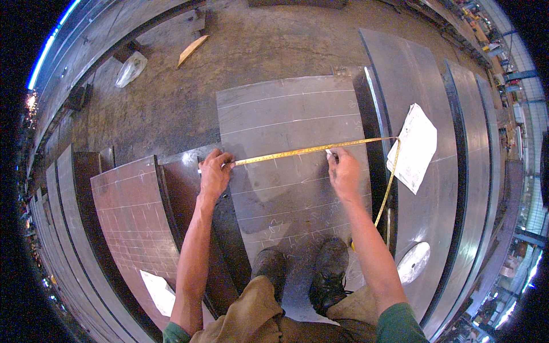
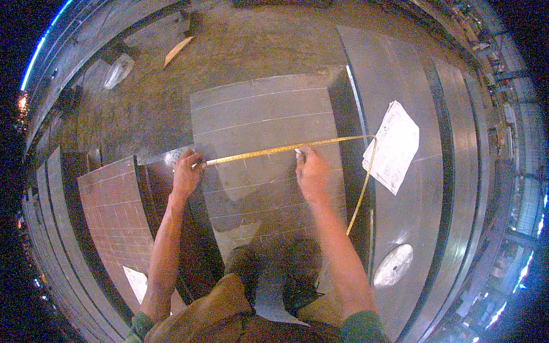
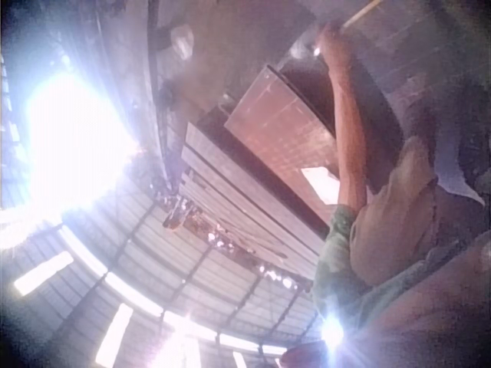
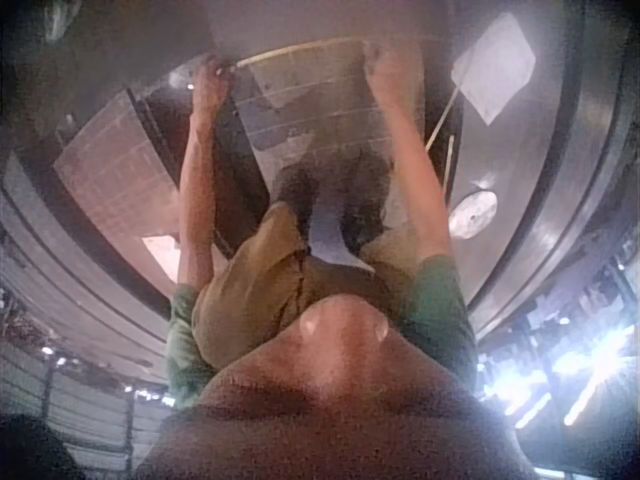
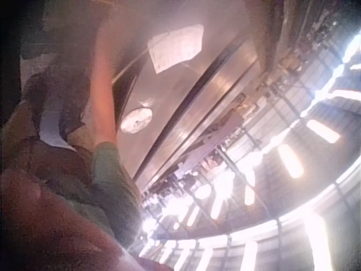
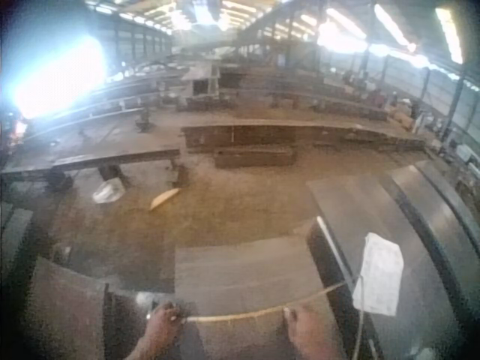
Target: The person measures a large metal sheet on the floor using a tape measure and marks measurements with a marker. They repeatedly extend and retract the tape, align it along different edges, and make marks on the sheet's surface.
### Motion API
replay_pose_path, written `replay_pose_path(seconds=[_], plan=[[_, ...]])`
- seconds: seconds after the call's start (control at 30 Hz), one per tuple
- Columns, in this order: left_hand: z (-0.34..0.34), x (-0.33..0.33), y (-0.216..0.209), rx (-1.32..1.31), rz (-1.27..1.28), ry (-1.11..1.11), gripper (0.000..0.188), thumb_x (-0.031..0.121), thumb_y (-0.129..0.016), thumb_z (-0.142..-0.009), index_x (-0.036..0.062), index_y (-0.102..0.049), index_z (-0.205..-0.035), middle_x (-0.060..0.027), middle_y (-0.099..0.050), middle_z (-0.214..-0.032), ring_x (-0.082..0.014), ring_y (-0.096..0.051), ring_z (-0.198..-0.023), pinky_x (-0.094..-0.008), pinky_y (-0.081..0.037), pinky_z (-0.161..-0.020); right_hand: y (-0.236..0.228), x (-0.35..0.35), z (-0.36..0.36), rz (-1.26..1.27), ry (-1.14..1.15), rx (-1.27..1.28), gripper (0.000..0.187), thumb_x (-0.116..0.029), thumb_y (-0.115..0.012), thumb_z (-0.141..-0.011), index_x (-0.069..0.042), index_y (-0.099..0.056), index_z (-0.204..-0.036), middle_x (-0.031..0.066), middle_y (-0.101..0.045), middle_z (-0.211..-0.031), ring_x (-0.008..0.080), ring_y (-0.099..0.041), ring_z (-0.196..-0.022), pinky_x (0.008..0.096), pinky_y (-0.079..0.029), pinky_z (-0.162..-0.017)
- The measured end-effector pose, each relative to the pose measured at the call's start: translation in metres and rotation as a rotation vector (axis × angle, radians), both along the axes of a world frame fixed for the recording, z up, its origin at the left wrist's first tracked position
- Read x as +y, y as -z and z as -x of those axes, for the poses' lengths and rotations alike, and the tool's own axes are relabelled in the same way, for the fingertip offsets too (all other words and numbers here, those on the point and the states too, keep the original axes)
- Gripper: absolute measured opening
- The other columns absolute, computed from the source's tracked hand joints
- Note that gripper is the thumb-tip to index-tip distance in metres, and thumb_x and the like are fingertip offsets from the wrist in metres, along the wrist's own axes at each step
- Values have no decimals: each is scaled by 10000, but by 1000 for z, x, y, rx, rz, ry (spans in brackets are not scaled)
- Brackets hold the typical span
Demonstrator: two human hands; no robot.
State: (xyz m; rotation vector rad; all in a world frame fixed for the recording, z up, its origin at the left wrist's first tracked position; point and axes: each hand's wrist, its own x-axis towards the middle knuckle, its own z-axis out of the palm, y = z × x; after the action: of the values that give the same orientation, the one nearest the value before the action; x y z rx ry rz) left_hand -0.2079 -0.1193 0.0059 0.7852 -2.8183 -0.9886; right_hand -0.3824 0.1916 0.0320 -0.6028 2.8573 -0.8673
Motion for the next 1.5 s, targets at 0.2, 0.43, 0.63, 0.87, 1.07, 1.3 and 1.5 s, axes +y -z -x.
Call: replay_pose_path(seconds=[0.2,0.43,0.63,0.87,1.07,1.3,1.5], plan=[[4,2,-5,-15,18,23,147,159,-706,-841,104,-709,-977,-80,-594,-912,-319,-601,-949,-523,-399,-825,21,-3,2,-33,0,195,157,-102,-653,-869,-17,-692,-995,190,-681,-932,386,-658,-862,453,-512,-743],[1,2,-3,-35,43,24,134,153,-705,-841,106,-706,-966,-81,-590,-916,-319,-592,-987,-529,-386,-852,12,-8,-2,13,-29,154,156,-94,-638,-873,-9,-696,-990,192,-675,-918,392,-650,-846,456,-511,-733],[3,1,-3,-57,22,16,134,156,-702,-840,102,-704,-963,-85,-587,-922,-318,-590,-1000,-531,-383,-863,10,-9,-2,29,-35,163,157,-94,-637,-873,-2,-693,-988,192,-670,-910,393,-649,-840,454,-512,-731],[5,3,-4,-59,48,19,166,145,-708,-829,102,-716,-990,-85,-596,-934,-316,-593,-1006,-531,-389,-855,13,-9,-3,-23,-41,62,227,-146,-583,-923,22,-681,-1039,232,-667,-1051,417,-630,-983,480,-506,-889],[3,2,-5,-44,34,11,172,142,-711,-828,103,-716,-995,-77,-604,-945,-311,-596,-1010,-537,-394,-851,12,-11,-2,-97,-90,38,229,-132,-590,-885,20,-663,-1040,239,-656,-1060,425,-615,-1013,503,-501,-885],[1,-1,1,-44,8,11,178,142,-710,-832,108,-713,-1007,-72,-609,-974,-311,-596,-1030,-558,-392,-871,8,-19,4,-207,-111,44,181,-119,-600,-845,29,-656,-934,253,-652,-992,438,-628,-925,516,-514,-828],[1,0,0,-44,43,26,194,142,-710,-831,96,-711,-1019,-77,-608,-993,-312,-592,-1044,-561,-390,-859,6,-23,5,-171,-128,93,119,-99,-581,-804,10,-626,-826,255,-642,-918,438,-625,-848,531,-505,-769]])
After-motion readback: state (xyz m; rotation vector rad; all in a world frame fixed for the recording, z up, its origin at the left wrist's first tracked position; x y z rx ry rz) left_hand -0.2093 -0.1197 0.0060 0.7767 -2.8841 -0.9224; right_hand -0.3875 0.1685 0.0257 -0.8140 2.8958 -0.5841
